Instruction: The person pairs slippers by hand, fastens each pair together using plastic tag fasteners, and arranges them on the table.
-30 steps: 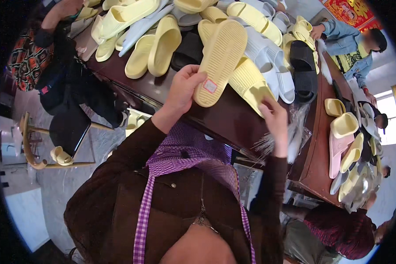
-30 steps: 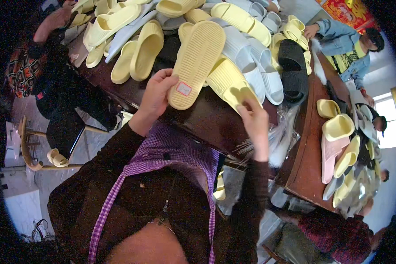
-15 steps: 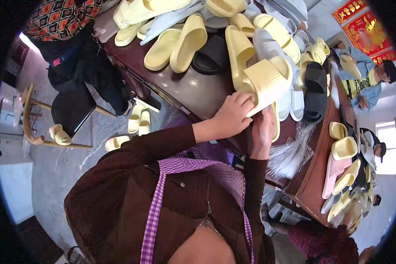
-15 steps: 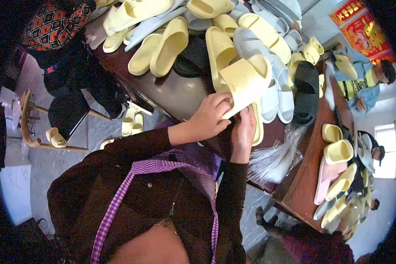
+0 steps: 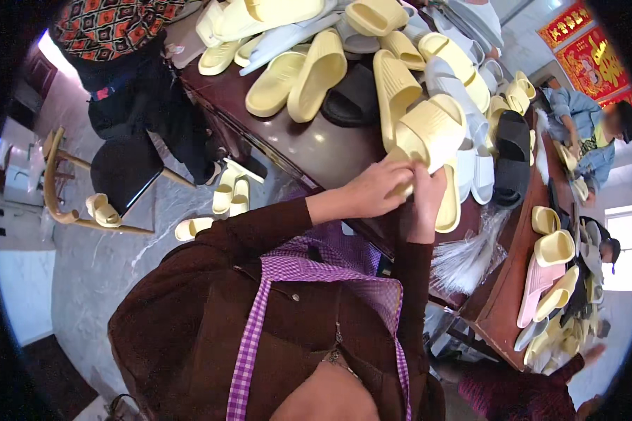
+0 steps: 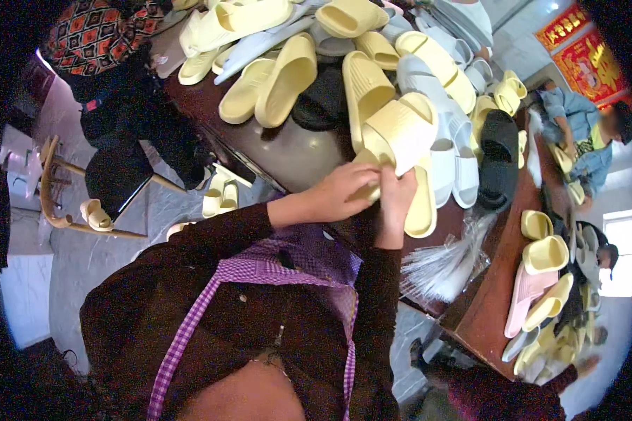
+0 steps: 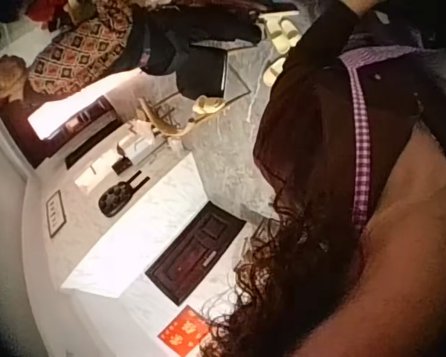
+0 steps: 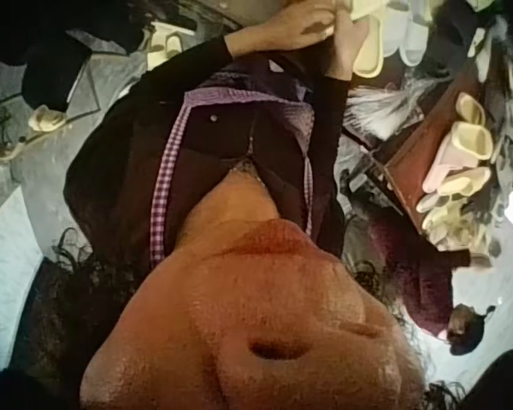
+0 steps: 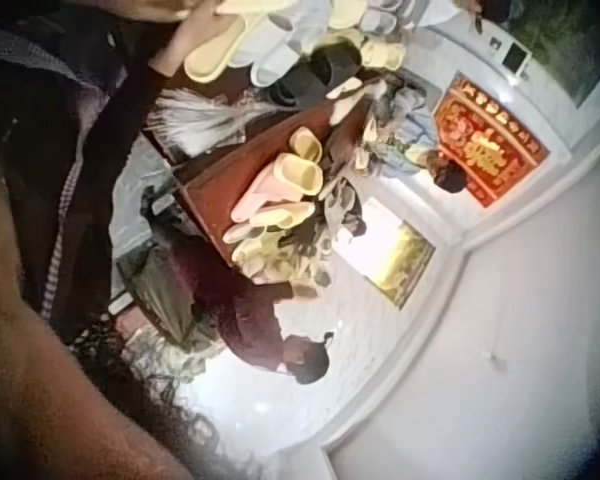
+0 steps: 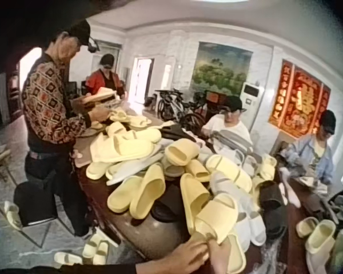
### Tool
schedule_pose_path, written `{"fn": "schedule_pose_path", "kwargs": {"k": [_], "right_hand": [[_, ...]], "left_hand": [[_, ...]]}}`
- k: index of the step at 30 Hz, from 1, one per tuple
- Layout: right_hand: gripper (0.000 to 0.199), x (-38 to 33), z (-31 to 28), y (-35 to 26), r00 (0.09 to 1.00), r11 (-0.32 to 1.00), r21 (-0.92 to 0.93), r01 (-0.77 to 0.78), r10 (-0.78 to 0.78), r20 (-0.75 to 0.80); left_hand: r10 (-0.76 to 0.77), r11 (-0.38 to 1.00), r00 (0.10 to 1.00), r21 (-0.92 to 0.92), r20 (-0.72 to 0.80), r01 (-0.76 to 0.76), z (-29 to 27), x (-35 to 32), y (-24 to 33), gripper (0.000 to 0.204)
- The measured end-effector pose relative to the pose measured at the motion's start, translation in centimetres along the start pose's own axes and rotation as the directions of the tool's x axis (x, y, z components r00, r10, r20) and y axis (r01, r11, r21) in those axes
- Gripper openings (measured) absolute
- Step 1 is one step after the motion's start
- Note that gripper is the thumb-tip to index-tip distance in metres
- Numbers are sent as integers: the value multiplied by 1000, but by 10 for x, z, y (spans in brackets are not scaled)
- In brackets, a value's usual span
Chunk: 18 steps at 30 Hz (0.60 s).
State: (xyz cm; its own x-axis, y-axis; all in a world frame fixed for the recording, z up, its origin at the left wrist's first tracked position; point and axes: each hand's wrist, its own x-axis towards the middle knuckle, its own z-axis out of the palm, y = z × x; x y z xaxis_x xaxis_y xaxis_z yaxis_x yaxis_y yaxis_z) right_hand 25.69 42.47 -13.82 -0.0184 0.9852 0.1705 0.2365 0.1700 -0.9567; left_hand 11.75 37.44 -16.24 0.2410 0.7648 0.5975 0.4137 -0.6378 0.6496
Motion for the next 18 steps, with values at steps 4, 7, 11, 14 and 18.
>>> {"fn": "schedule_pose_path", "kwargs": {"k": [4, 7, 11, 14, 18], "right_hand": [[31, 2, -10, -17, 991, 1000, -11, 27, -28, -133], [31, -6, -53, -26, 982, 998, -60, 3, -14, -191], [35, 14, -178, -70, 983, 728, -685, 41, -154, -105], [38, 49, -434, -51, 887, -61, -996, -61, -462, -26], [50, 46, -531, -124, 738, 264, -921, -285, -553, -387]], "left_hand": [[-41, 990, 995, -139, -92, 28, -3, -16, -7, 34], [-141, 984, 986, -119, -93, 130, -37, -21, -13, 30], [-402, 912, 899, -168, -173, 375, -83, -36, -17, 27], [-464, 870, 874, -259, -145, 419, -101, -25, -24, 25], [-557, 776, 817, -445, -150, 448, -110, -28, -26, 23]]}}
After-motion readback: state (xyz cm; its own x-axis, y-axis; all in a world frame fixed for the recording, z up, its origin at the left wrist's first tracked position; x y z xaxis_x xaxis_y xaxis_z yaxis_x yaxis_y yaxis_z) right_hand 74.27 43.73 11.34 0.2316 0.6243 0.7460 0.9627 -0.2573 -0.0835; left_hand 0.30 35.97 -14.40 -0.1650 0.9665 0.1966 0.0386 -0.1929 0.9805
